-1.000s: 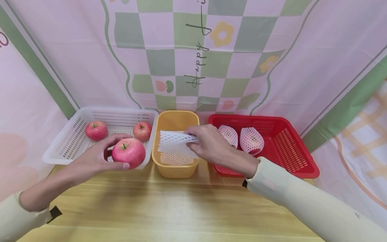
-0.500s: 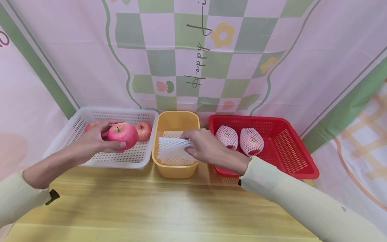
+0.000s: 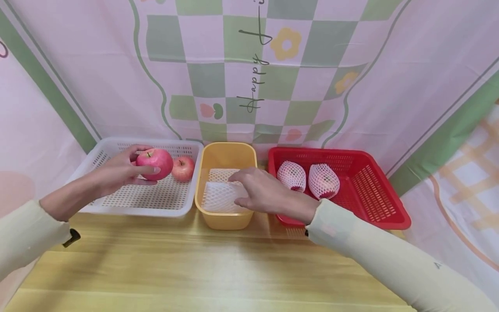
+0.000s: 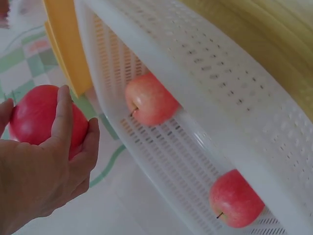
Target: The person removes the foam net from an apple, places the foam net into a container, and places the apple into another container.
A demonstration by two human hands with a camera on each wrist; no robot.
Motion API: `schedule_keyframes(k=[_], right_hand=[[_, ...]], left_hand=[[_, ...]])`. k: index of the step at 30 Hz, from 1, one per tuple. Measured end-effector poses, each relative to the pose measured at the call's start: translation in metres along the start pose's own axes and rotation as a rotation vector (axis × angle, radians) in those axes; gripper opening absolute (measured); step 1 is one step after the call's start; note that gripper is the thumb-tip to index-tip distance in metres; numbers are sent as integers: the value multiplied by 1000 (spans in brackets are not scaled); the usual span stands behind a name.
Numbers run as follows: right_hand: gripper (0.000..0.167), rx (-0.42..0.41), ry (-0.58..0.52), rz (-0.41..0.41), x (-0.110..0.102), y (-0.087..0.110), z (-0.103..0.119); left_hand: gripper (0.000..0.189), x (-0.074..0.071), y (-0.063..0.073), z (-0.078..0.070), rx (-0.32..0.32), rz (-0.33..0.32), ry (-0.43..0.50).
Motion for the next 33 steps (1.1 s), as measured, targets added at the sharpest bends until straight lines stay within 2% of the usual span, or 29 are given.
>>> schedule_keyframes(k=[3, 8, 17, 27, 33], right_hand=[[51, 0, 30, -17, -4, 1, 1], [46, -6, 27, -33, -7, 5, 0], [46, 64, -8, -33, -13, 13, -10], [47, 116, 9, -58, -21, 27, -31], [46, 169, -2, -62, -27, 37, -49]], left_hand=[[81, -4, -5, 1, -19, -4, -24], [84, -12, -14, 2, -38, -13, -67], [91, -28, -32, 12, -80, -63, -234], [91, -33, -50, 31, -193, -51, -272], [81, -33, -59, 40, -226, -18, -272]])
Point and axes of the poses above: each hand's wrist, its own y-axis away from the middle knuckle, its own x-axis out of the palm, z = x × y, the point moved 6 cm from there along -y, towards the middle knuckle, and after that the axes turned 10 degrees about x, right-handed, at the moved point
